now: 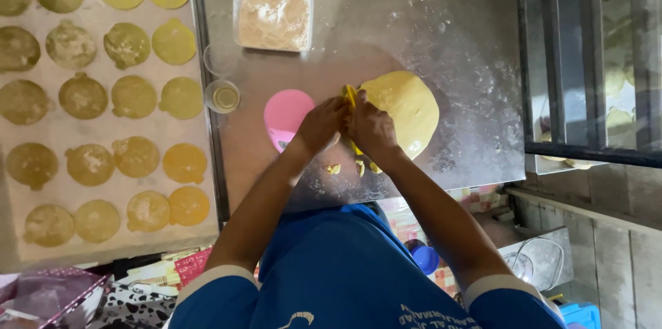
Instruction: The person portions a large ball of yellow dough into small pieces using a yellow plastic scraper and a pink digital scale. Each piece is weighed and then placed on a metal counter. The person repeats this process throughout the clip.
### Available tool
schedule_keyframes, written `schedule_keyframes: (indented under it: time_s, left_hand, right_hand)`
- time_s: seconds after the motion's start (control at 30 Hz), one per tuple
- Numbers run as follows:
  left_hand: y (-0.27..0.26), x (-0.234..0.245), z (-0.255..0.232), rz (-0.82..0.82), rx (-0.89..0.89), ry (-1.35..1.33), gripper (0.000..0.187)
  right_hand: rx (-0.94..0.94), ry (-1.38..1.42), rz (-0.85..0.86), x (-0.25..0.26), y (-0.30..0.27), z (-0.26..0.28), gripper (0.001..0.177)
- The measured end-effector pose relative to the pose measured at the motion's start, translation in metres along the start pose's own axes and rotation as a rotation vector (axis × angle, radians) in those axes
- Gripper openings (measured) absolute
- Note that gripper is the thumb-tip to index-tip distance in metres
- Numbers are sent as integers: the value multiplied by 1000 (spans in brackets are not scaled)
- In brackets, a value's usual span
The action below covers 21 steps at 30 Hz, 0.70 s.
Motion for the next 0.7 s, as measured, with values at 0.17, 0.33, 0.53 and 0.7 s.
schedule_keyframes:
  time_s: [0.17, 0.33, 0.53, 0.7]
  left_hand:
    - [0, 15, -3, -37, 74, 31, 39]
    - [-32, 82, -27, -272, 124, -171, 50]
    - [-91, 164, -31, -615, 240, -340, 18]
    - [-104, 135, 6, -615, 172, 45, 16]
  right_hand:
    - [-70, 58, -39, -21, 30, -17, 58]
    - [-227, 204, -56, -26, 32, -49, 54]
    - [-261, 378, -305, 27, -34, -82, 50]
    - [168, 52, -557, 67, -93, -58, 37]
Point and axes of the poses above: each hand's wrist, its own y-axis towards the middle knuckle, its own x-axis out of the back of the hand, z = x × y, the point moved 8 cm from there along y, towards the middle knuckle, and after that the axes turned 3 degrees about -x, right-handed, at the moved point
